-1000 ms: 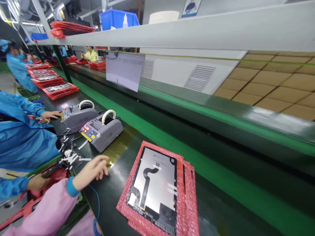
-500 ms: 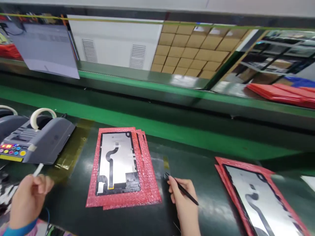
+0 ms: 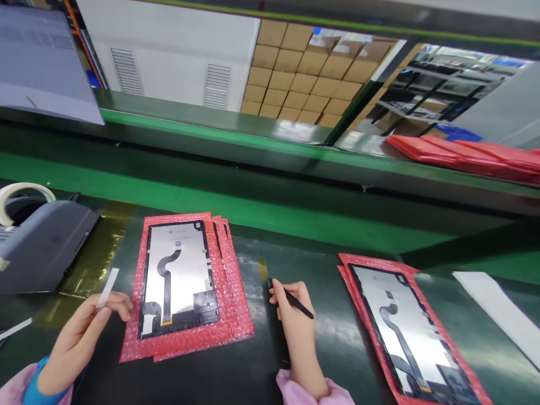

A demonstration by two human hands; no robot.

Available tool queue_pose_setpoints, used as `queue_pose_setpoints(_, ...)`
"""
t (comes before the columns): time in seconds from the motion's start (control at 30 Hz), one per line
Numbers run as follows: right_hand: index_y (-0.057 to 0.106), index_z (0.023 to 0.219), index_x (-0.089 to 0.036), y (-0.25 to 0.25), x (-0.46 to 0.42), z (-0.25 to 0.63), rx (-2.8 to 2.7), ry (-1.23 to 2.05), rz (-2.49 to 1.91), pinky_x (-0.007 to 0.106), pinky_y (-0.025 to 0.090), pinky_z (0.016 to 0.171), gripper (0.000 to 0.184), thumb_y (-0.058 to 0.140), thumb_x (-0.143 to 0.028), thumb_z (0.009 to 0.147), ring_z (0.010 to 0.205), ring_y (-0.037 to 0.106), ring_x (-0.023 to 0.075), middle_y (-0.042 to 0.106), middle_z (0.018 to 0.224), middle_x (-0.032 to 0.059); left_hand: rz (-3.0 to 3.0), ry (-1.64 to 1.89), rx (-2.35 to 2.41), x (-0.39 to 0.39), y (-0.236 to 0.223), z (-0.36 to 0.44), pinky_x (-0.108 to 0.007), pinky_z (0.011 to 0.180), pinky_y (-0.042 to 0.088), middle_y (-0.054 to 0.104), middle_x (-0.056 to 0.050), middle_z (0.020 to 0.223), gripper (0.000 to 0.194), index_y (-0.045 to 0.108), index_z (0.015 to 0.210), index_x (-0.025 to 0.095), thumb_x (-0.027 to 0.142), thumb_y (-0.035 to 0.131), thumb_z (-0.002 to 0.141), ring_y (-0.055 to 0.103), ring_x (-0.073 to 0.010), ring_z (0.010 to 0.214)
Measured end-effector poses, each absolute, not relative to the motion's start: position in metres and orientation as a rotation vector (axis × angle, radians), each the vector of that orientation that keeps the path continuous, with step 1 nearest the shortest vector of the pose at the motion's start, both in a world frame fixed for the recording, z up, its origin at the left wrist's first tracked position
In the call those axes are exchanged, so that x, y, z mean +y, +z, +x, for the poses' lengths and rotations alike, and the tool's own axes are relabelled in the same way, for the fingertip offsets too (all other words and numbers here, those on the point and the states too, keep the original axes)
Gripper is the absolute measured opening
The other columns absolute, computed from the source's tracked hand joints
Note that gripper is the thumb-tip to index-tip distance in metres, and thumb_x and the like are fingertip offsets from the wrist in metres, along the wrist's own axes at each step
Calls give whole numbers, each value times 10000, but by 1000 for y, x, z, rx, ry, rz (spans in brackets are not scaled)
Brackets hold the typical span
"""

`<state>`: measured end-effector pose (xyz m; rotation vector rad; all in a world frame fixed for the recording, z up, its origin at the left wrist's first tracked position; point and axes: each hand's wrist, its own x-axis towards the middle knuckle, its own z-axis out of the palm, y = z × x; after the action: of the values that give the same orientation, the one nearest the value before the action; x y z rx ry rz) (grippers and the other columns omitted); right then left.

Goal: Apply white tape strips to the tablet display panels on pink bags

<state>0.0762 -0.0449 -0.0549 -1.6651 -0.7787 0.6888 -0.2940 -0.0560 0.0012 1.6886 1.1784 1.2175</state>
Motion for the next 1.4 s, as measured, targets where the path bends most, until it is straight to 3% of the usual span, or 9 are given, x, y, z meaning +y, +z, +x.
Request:
queue_pose_setpoints(0.17,522,713,-208,-52,-46,75,-772,696,-1671,199,320,317,520,814,-636,660,342,428,67,631,569,-9,1708,1204,1219,-55,-4,-289,-225,926,531,737,-25,913,217,674,1008,224,345,497,1043,708,-161,970)
queue_pose_setpoints(0.3,514,721,-210,-50,-46,75,-757,687,-1682,199,320,319,525,807,-642,665,345,433,70,625,562,-14,1656,1244,1309,-55,-13,-293,-230,1053,466,718,-41,1130,185,657,1126,241,317,515,1036,649,-155,1169)
queue_pose_setpoints(0.53,507,693,-206,-49,-46,76,-752,701,-1715,199,322,318,558,820,-662,620,336,436,69,634,558,-10,1577,1248,1373,-54,-28,-292,-341,1191,353,625,-57,1374,178,606,1172,259,312,502,1038,497,-194,1390)
queue_pose_setpoints(0.77,491,692,-209,-51,-44,77,-730,717,-1725,202,314,321,569,835,-654,606,335,441,70,662,569,3,1464,1198,1331,-53,-34,-291,-442,1193,358,577,-100,1423,188,597,1174,239,332,528,1027,481,-251,1404)
queue_pose_setpoints(0.9,500,703,-204,-50,-43,74,-687,695,-1723,198,313,347,557,834,-643,627,364,459,72,664,566,5,1423,1195,1249,-55,-30,-285,-377,1171,396,573,-80,1412,198,592,1214,259,300,521,1034,491,-217,1393)
queue_pose_setpoints(1.07,478,710,-220,-45,-54,63,-709,662,-1649,219,366,409,567,841,-647,620,466,592,135,672,583,3,1432,1197,1156,-60,-29,-271,-263,1131,412,568,-42,1387,230,577,1249,320,250,486,1049,516,-151,1351)
queue_pose_setpoints(1.23,640,765,-220,-46,-84,43,-1201,239,-1871,314,501,637,451,696,-667,795,650,705,208,737,703,42,1558,1168,1151,-64,-32,-268,-385,1164,383,501,-81,1434,279,508,1287,315,196,435,1045,480,-195,1372)
queue_pose_setpoints(1.3,667,773,-225,-42,-93,29,-1353,187,-1869,307,498,603,455,684,-679,799,641,710,212,754,735,56,1681,1162,1211,-66,-30,-270,-444,1196,332,491,-95,1442,323,485,1310,297,150,427,1029,426,-218,1414)
queue_pose_setpoints(1.4,598,714,-228,-24,-100,-4,-1263,442,-1670,272,496,532,363,747,-543,817,557,682,180,724,645,33,1878,1119,1263,-70,-22,-274,-436,1199,332,530,-111,1407,416,453,1369,265,92,443,990,430,-219,1409)
